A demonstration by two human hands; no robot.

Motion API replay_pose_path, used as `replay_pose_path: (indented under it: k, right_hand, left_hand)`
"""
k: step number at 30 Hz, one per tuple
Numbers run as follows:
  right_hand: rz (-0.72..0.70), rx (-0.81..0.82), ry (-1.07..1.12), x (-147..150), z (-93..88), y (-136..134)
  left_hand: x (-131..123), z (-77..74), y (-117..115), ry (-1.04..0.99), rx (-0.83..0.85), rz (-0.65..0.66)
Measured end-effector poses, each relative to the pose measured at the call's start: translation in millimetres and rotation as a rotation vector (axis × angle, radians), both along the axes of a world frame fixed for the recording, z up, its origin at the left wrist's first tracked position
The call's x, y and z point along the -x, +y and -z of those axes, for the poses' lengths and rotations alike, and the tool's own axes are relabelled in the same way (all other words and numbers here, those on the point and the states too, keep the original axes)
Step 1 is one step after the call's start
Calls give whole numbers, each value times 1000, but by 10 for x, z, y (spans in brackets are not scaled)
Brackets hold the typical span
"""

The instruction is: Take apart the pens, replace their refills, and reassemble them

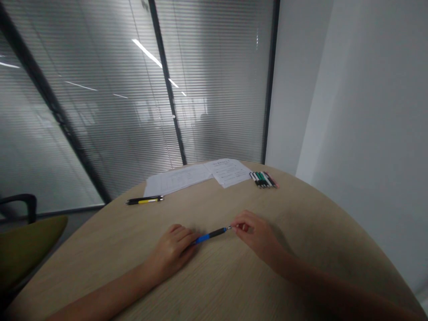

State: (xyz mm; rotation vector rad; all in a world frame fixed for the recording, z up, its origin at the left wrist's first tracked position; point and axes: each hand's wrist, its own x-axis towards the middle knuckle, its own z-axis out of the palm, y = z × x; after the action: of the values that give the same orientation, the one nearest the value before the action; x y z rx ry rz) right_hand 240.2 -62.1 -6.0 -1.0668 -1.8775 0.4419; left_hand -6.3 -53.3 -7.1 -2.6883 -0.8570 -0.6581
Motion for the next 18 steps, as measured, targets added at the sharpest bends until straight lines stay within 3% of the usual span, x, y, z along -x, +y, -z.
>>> replay_pose_path:
  k: [18]
  right_hand:
    - [-131, 316, 230, 48, 88, 49]
  left_hand:
    - [-13, -16, -18, 19, -164, 79]
